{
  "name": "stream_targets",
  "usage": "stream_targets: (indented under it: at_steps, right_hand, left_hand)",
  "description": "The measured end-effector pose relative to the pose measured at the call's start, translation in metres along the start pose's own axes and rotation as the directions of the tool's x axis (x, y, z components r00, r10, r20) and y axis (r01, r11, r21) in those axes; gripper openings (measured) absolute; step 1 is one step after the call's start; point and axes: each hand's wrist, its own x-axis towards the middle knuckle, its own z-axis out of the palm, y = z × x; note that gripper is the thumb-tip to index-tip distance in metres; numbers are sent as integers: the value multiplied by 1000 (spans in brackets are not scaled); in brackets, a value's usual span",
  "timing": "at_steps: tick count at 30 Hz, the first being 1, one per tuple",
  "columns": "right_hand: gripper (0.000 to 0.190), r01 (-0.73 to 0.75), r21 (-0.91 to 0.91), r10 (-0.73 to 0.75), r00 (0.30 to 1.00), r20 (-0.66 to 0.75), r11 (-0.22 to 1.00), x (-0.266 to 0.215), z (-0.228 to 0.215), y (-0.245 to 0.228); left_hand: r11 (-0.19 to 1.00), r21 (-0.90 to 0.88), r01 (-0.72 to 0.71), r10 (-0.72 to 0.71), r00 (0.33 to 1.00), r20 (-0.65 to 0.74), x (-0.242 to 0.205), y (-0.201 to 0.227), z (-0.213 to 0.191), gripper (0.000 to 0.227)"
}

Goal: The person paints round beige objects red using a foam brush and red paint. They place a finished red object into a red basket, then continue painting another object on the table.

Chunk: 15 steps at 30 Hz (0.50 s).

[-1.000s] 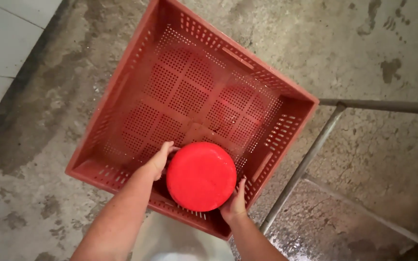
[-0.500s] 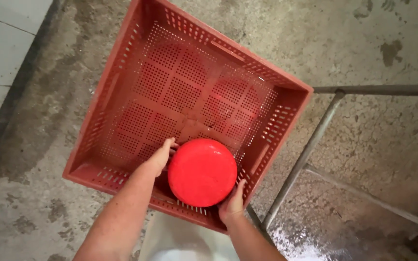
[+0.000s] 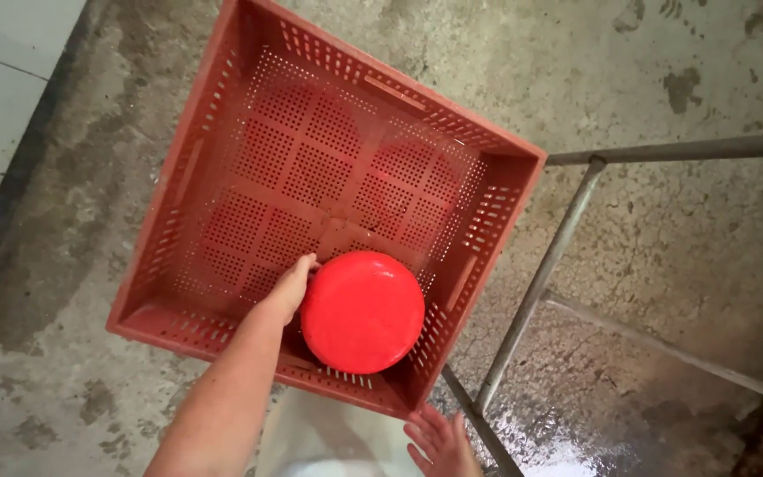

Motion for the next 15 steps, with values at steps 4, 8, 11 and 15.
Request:
stream_targets:
  at_steps: [4,8,11,15]
  right_hand:
    - [88,6,-9,-6,1000,13,1000,9,-16,7]
    - [83,-32,62,31,999,11,998,24,-39,12]
    - [84,12,14,-12,998,64,1000,22,-59,23]
    - [83,35,5,-35,999,30,999,-6,-62,25]
  left_hand:
    - [988,155,-16,17,1000,1,-9,23,5,64]
    - [983,185,15,-19,1000,19,-11,36,7,66]
    - [973,231,-12,23,999,-46,1,24,2,70]
    - [869,481,-115,260,934,-246,-13,-9,-35,72]
